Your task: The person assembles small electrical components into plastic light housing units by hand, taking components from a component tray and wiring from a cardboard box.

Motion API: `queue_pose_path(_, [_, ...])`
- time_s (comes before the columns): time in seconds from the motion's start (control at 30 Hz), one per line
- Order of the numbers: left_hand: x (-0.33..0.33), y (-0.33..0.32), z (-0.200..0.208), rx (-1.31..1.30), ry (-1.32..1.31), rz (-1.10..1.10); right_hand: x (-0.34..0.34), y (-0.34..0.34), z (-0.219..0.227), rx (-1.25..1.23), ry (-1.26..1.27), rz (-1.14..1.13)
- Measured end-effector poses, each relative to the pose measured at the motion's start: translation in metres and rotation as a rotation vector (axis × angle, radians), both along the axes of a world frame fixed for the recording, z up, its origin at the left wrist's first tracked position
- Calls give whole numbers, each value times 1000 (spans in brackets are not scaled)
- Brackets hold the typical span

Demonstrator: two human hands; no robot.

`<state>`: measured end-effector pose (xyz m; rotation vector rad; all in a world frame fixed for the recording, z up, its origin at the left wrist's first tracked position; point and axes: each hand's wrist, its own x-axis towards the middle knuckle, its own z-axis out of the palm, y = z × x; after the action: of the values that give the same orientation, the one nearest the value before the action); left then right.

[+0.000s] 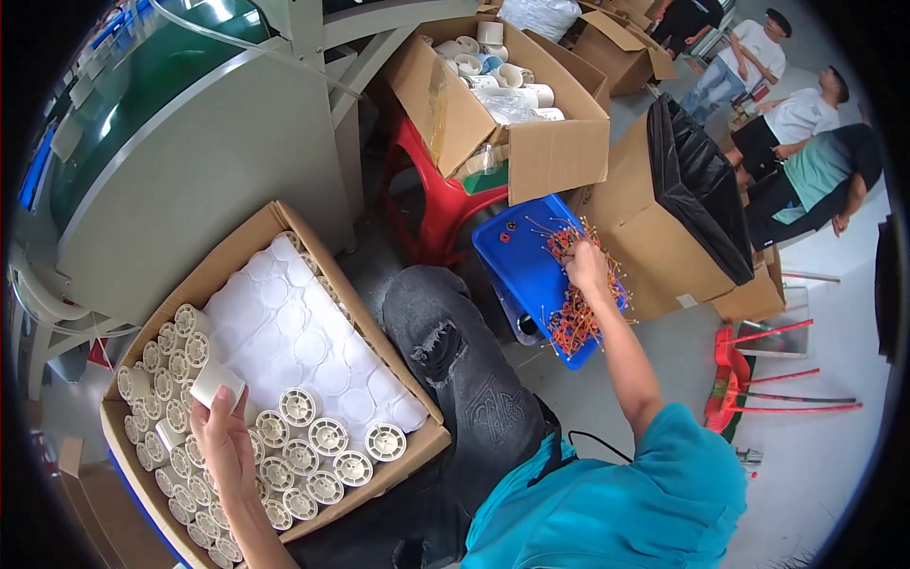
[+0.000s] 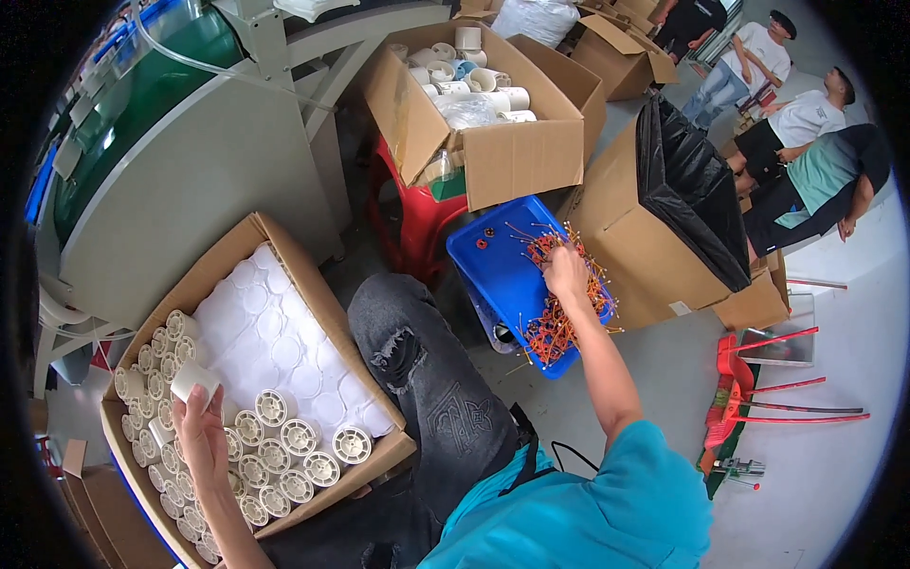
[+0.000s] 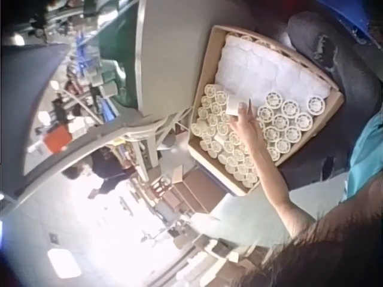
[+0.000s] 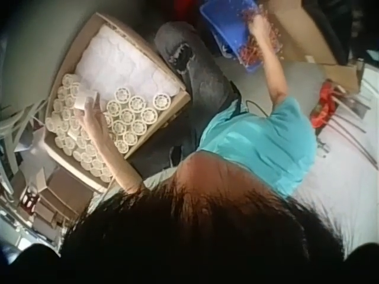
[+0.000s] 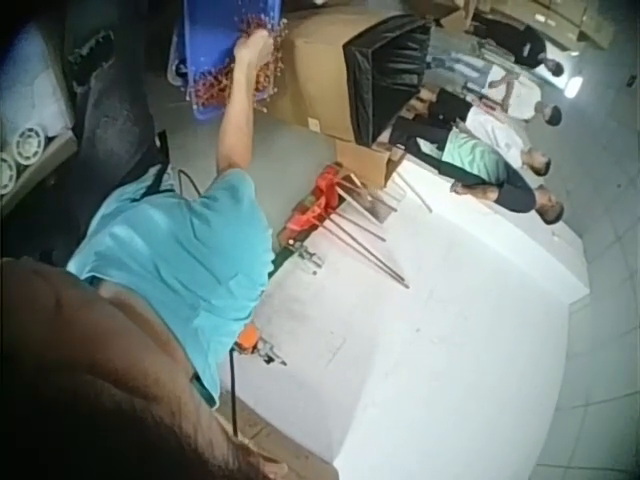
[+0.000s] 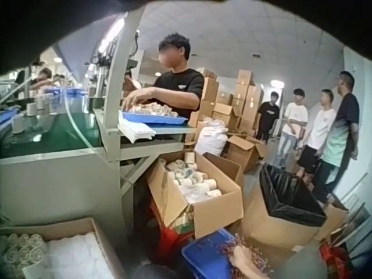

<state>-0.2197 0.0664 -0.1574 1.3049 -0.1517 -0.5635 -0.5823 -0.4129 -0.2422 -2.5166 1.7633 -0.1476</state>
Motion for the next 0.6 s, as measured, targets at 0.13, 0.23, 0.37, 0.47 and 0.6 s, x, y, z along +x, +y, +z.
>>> queue_pose_path(0.13, [-7, -11, 5, -76, 35, 40, -14, -1, 19, -164, -254, 65])
queue_pose_path(0.23, [-11, -16, 10, -99, 61, -4, -5, 11, 62, 108, -763, -39])
queue_pose_path(0.37, [-15, -12, 8, -107, 71, -26, 22, 32, 94, 76, -1217, 67])
queue_pose_path(0.47, [-19, -15, 7, -112, 65, 21, 49, 62, 111, 256, -1400, 293])
queue_pose_path(0.6, [-20, -11, 6, -83, -47, -180, 129, 137, 121, 802, -1426, 377])
